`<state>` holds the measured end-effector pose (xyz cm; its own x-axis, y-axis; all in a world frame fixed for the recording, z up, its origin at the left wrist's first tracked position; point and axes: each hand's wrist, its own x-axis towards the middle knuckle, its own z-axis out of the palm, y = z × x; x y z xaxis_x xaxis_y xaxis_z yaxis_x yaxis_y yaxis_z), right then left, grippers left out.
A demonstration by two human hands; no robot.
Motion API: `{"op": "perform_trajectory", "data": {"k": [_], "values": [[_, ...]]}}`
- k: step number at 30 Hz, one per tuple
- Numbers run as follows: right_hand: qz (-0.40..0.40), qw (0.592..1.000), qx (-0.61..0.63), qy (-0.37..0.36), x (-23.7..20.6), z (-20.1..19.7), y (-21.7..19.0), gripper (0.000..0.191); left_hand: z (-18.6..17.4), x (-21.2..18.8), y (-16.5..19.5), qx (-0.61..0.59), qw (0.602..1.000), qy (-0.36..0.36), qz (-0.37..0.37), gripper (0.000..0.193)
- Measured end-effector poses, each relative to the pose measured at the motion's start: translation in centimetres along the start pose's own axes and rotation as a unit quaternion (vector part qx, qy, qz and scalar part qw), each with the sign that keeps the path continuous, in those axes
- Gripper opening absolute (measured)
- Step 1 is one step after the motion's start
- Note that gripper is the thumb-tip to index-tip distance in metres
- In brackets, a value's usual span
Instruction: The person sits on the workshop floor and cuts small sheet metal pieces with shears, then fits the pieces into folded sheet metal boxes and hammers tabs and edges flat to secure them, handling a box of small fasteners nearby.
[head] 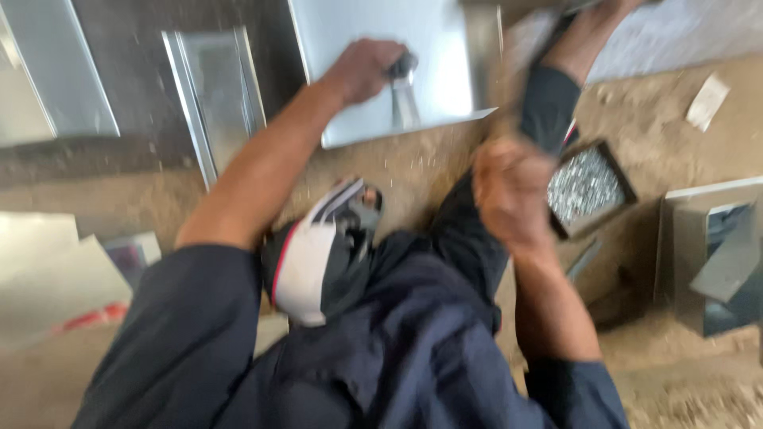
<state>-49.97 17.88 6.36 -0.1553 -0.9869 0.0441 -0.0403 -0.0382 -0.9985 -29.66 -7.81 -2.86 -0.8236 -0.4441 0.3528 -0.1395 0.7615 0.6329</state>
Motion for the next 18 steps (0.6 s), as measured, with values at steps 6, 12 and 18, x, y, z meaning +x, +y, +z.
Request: {"op": "perform_trajectory", "data": {"k": [6, 12, 18], "values": [[0.014, 0.949, -0.271, -0.162, 1.2, -1.0, 1.2, 0.030, 0.0, -0.9, 0.7, 0.010, 1.000, -0.010, 0.007, 0.019], [0.004, 0.980, -0.193, 0.054, -1.3, -2.1, -3.0, 0.034, -0.7, -0.1, 1.4, 0.010, 1.000, -0.020, 0.001, 0.016], [-0.293, 0.944, 0.146, 0.039, -1.2, -5.1, -10.9, 0.041, -0.4, -0.2, 0.9, 0.037, 0.999, -0.020, 0.008, 0.015]]}}
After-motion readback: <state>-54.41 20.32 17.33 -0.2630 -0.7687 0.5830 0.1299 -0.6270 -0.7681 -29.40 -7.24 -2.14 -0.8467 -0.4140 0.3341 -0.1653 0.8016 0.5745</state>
